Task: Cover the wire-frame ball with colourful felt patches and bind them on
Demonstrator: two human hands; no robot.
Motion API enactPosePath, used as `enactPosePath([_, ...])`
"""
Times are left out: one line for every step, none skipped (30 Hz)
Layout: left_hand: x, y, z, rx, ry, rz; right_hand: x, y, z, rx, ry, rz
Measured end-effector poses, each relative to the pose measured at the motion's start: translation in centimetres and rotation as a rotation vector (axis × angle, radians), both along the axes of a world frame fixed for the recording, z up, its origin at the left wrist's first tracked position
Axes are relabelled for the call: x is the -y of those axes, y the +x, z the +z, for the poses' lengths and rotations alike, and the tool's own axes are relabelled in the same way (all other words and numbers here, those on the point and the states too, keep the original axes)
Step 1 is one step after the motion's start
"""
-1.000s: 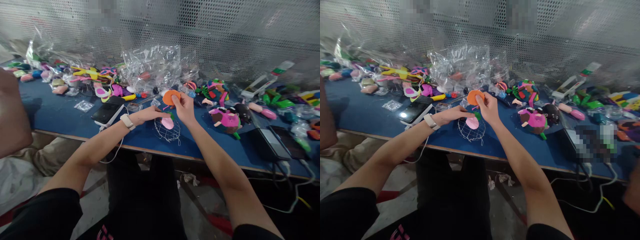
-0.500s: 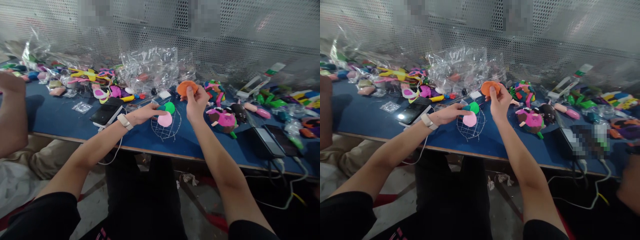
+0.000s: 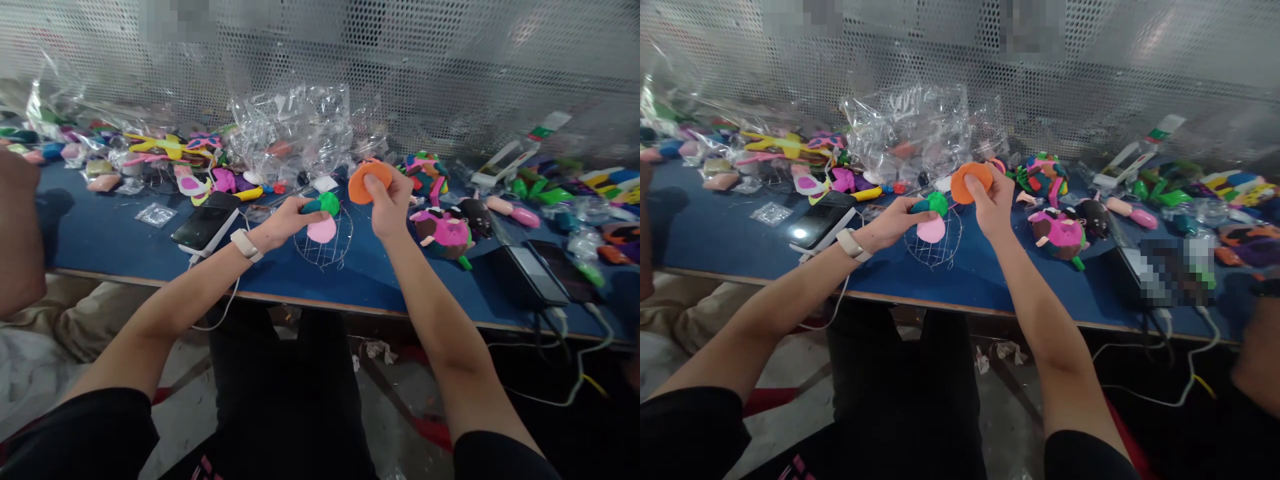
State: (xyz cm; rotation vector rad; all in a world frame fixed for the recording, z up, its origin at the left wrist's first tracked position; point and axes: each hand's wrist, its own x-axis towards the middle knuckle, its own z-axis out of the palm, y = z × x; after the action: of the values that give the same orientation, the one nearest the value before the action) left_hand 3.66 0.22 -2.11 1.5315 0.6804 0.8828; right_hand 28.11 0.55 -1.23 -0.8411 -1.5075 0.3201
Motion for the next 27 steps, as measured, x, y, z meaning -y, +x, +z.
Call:
enactPosePath([-0.1,0.0,0.0,0.007,0.008,0.023,0.5,-0.1,0.4,0.051,-0.016,0.036])
enactPosePath([-0.2,0.0,0.0,0.016,0.011,0.040,1.0,-0.2,0.7,0.114,-0.029,0.076])
enactPosePath([-0.3,0.0,0.1,0.028,0.012,0.052,1.4,-0.3,1.1,0.179,-0.034,0.107])
enactPosePath([-0.3,0.0,0.1,0.043,0.013,0.063,1.7,-0.4,1.4,0.235,-0.032,0.124])
enactPosePath([-0.4,0.0,0.2,0.059,0.015,0.071,2.0,-0.4,1.7,0.281,-0.026,0.129])
enactPosePath([-0.3,0.0,0.3,0.076,0.018,0.079,2.2,-0.4,2.0,0.318,-0.023,0.128])
enactPosePath([-0.3,0.0,0.4,0.089,0.020,0.084,2.4,-0.4,2.2,0.347,-0.025,0.125])
enactPosePath([-0.3,0.1,0.4,0.097,0.020,0.087,2.4,-0.3,2.4,0.368,-0.034,0.126])
enactPosePath([-0.3,0.1,0.5,0.103,0.017,0.089,2.5,-0.2,2.5,0.387,-0.046,0.133])
enactPosePath([-0.3,0.1,0.4,0.107,0.015,0.089,2.5,-0.1,2.6,0.403,-0.056,0.143])
enactPosePath([-0.3,0.1,0.4,0.111,0.012,0.087,2.5,0.0,2.7,0.413,-0.063,0.152])
enactPosePath([-0.3,0.1,0.4,0.116,0.008,0.084,2.4,0.1,2.7,0.420,-0.067,0.160])
enactPosePath([-0.3,0.1,0.3,0.122,0.003,0.082,2.4,0.1,2.7,0.427,-0.069,0.166])
enactPosePath([-0.3,0.1,0.3,0.126,-0.003,0.081,2.4,0.1,2.6,0.435,-0.071,0.171])
enactPosePath([-0.3,0.1,0.2,0.127,-0.009,0.079,2.4,0.1,2.6,0.443,-0.074,0.175])
enactPosePath([-0.3,0.1,0.2,0.126,-0.015,0.079,2.4,0.1,2.6,0.448,-0.078,0.178])
enactPosePath([-0.3,0.1,0.2,0.123,-0.018,0.078,2.5,0.1,2.5,0.452,-0.083,0.179])
enactPosePath([-0.2,0.1,0.2,0.119,-0.018,0.078,2.5,0.1,2.5,0.451,-0.087,0.177])
enactPosePath([-0.2,0.1,0.3,0.114,-0.014,0.079,2.5,0.0,2.5,0.449,-0.090,0.173])
enactPosePath([-0.1,0.1,0.4,0.107,-0.008,0.080,2.5,0.0,2.5,0.447,-0.090,0.168])
enactPosePath([0.0,0.1,0.5,0.098,-0.002,0.082,2.5,-0.1,2.5,0.447,-0.087,0.162])
enactPosePath([0.1,0.1,0.6,0.089,0.004,0.088,2.5,-0.1,2.5,0.448,-0.082,0.154])
enactPosePath([0.1,0.1,0.6,0.082,0.008,0.099,2.5,-0.2,2.5,0.450,-0.075,0.146])
enactPosePath([0.2,0.1,0.7,0.076,0.010,0.111,2.5,-0.2,2.4,0.450,-0.067,0.137])
enactPosePath([0.2,0.1,0.7,0.072,0.013,0.125,2.5,-0.3,2.4,0.447,-0.058,0.129])
enactPosePath([0.2,0.1,0.7,0.072,0.017,0.139,2.6,-0.4,2.4,0.441,-0.050,0.122])
enactPosePath([0.2,0.0,0.7,0.073,0.024,0.149,2.6,-0.5,2.4,0.432,-0.045,0.116])
